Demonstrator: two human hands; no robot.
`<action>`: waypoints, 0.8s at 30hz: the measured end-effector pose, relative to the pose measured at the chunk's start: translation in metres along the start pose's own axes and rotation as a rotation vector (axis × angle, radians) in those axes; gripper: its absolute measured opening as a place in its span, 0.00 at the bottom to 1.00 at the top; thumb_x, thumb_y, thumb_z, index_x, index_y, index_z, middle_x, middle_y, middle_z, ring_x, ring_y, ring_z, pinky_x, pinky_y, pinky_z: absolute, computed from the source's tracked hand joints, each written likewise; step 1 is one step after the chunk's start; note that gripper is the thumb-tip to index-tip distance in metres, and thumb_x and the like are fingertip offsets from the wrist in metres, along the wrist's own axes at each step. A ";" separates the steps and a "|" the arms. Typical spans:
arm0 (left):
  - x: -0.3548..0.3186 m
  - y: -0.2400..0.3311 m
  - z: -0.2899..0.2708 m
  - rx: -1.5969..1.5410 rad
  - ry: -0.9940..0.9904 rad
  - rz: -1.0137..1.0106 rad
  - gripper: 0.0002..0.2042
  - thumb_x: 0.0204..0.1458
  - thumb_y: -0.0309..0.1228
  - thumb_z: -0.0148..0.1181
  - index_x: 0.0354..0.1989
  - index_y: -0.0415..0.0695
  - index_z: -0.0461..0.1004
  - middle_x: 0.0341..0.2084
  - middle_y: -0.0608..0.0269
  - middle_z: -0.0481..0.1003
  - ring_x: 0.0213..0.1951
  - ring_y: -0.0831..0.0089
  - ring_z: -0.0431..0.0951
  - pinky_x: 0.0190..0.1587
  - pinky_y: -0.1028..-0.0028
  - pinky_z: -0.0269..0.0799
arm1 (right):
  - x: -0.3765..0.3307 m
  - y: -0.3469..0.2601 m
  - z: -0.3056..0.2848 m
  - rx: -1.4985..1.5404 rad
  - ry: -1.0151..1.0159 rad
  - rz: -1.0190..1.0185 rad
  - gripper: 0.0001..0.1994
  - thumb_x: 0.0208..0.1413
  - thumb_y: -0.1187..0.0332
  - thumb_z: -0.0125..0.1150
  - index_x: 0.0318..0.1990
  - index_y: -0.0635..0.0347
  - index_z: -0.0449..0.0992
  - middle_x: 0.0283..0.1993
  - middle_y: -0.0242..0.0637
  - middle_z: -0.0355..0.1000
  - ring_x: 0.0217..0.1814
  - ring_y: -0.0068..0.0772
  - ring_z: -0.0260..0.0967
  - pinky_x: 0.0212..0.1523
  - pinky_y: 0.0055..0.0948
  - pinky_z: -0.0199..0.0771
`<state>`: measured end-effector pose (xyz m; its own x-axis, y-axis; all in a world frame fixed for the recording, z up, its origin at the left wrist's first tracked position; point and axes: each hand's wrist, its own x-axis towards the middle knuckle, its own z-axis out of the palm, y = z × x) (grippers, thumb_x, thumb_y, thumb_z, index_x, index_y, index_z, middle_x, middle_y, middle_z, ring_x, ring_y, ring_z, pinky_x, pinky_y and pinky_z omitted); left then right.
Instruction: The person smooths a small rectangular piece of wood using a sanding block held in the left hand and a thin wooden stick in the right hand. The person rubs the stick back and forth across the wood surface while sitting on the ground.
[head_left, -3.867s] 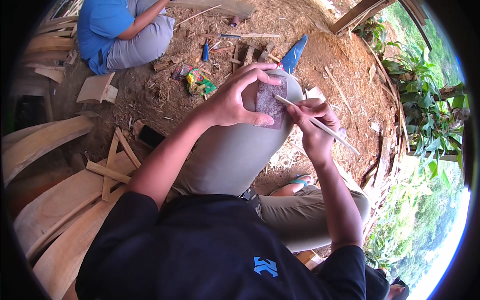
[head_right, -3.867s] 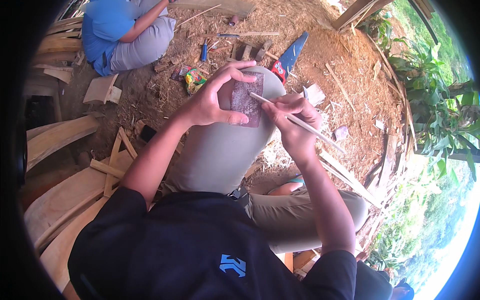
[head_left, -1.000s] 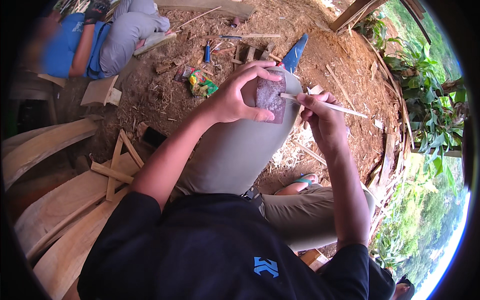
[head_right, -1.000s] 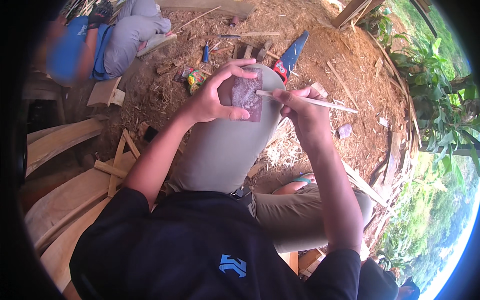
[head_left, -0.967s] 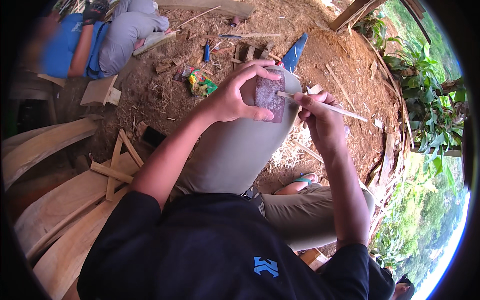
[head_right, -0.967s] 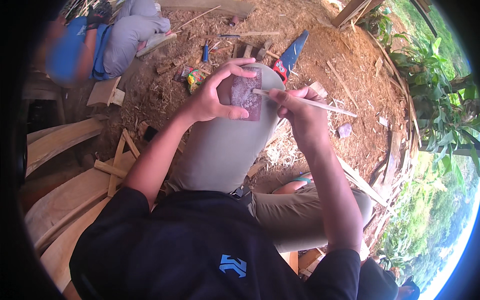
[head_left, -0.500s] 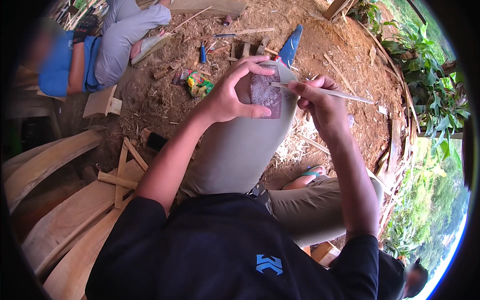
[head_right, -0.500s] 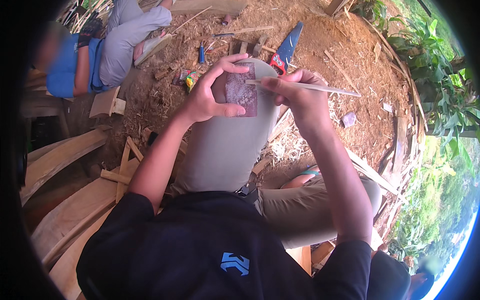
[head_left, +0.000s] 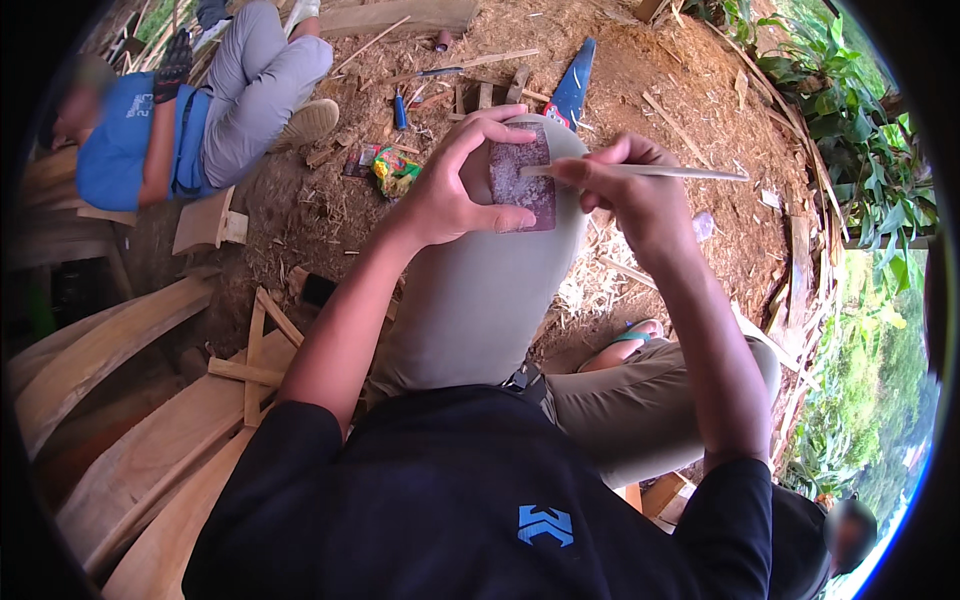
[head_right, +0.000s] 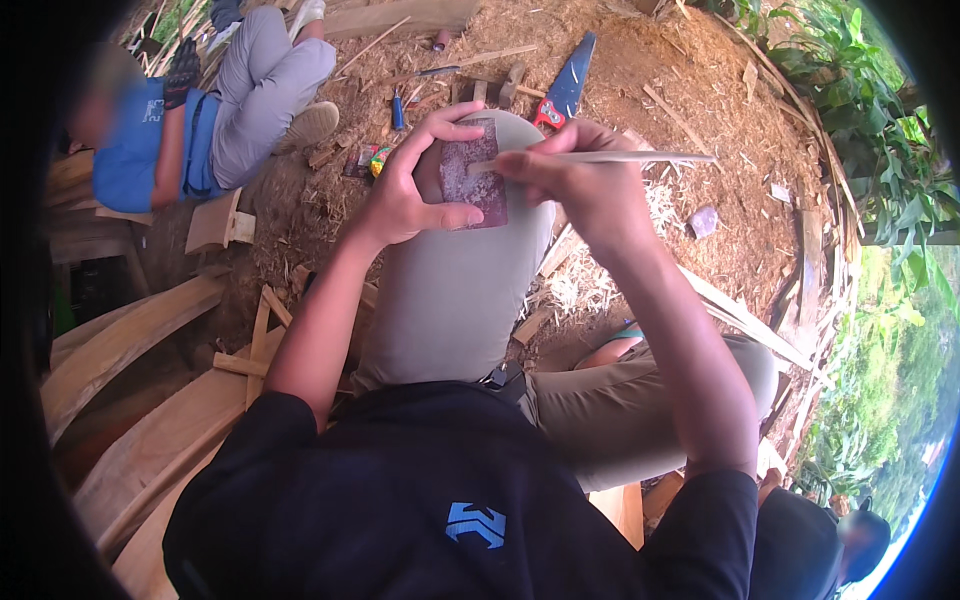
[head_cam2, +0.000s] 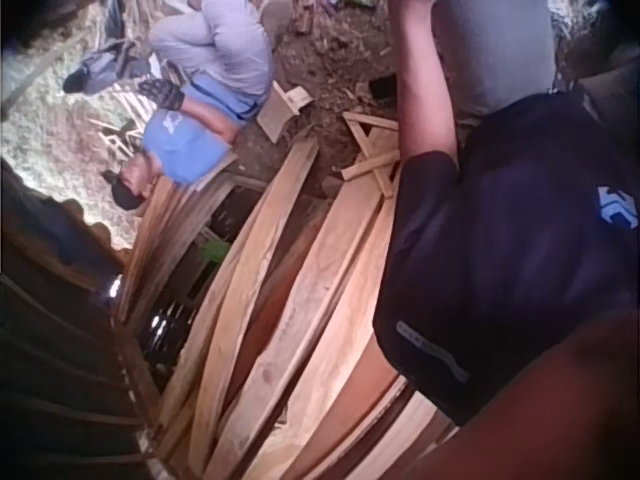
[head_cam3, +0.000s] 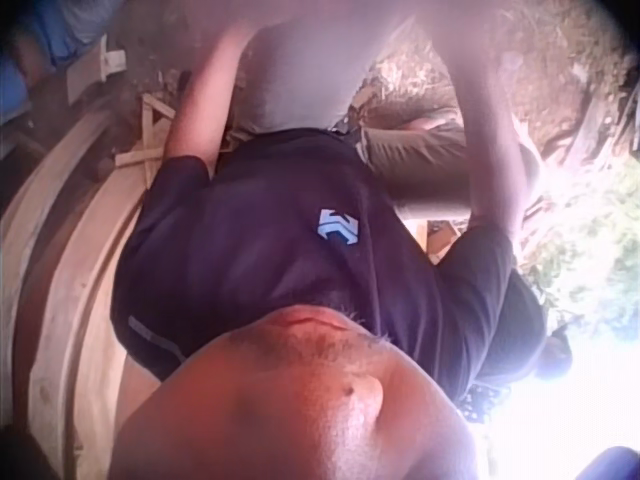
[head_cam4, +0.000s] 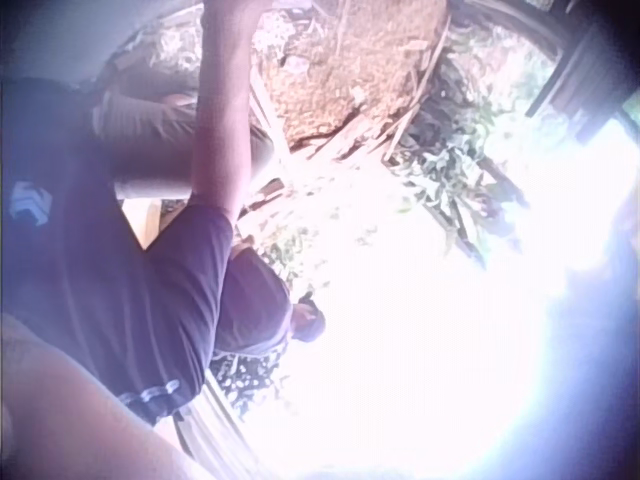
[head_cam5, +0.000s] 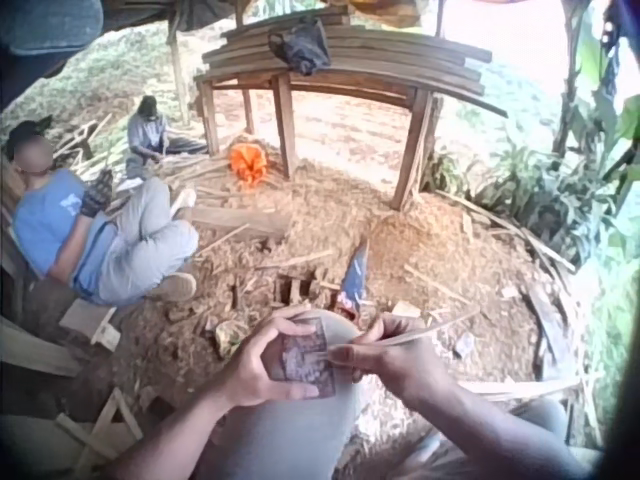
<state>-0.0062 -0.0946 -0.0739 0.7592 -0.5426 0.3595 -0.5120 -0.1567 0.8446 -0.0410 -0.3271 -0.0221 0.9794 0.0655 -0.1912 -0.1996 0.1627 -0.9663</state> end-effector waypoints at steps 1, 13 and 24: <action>0.001 0.001 0.001 -0.015 0.012 -0.010 0.36 0.34 0.36 0.80 0.56 0.46 0.72 0.67 0.52 0.62 0.68 0.57 0.62 0.70 0.58 0.54 | -0.002 0.004 0.000 -0.015 -0.070 0.044 0.14 0.47 0.75 0.76 0.26 0.60 0.71 0.25 0.38 0.77 0.23 0.24 0.75 0.27 0.21 0.73; 0.003 0.005 0.005 -0.118 0.034 -0.030 0.36 0.34 0.35 0.81 0.55 0.44 0.71 0.66 0.49 0.63 0.67 0.58 0.64 0.69 0.61 0.56 | 0.009 -0.012 -0.021 -0.121 0.013 -0.066 0.13 0.47 0.74 0.77 0.26 0.58 0.72 0.27 0.36 0.78 0.26 0.21 0.75 0.29 0.20 0.76; 0.002 -0.001 0.007 -0.160 0.023 -0.034 0.37 0.34 0.36 0.81 0.56 0.43 0.70 0.67 0.47 0.61 0.68 0.57 0.63 0.69 0.60 0.57 | 0.021 -0.016 -0.063 0.126 0.018 -0.189 0.08 0.58 0.70 0.68 0.35 0.57 0.72 0.32 0.35 0.77 0.25 0.16 0.70 0.28 0.17 0.72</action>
<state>-0.0070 -0.1015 -0.0766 0.7848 -0.5197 0.3376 -0.4169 -0.0397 0.9081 -0.0153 -0.3900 -0.0213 0.9999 0.0047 -0.0130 -0.0138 0.2923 -0.9562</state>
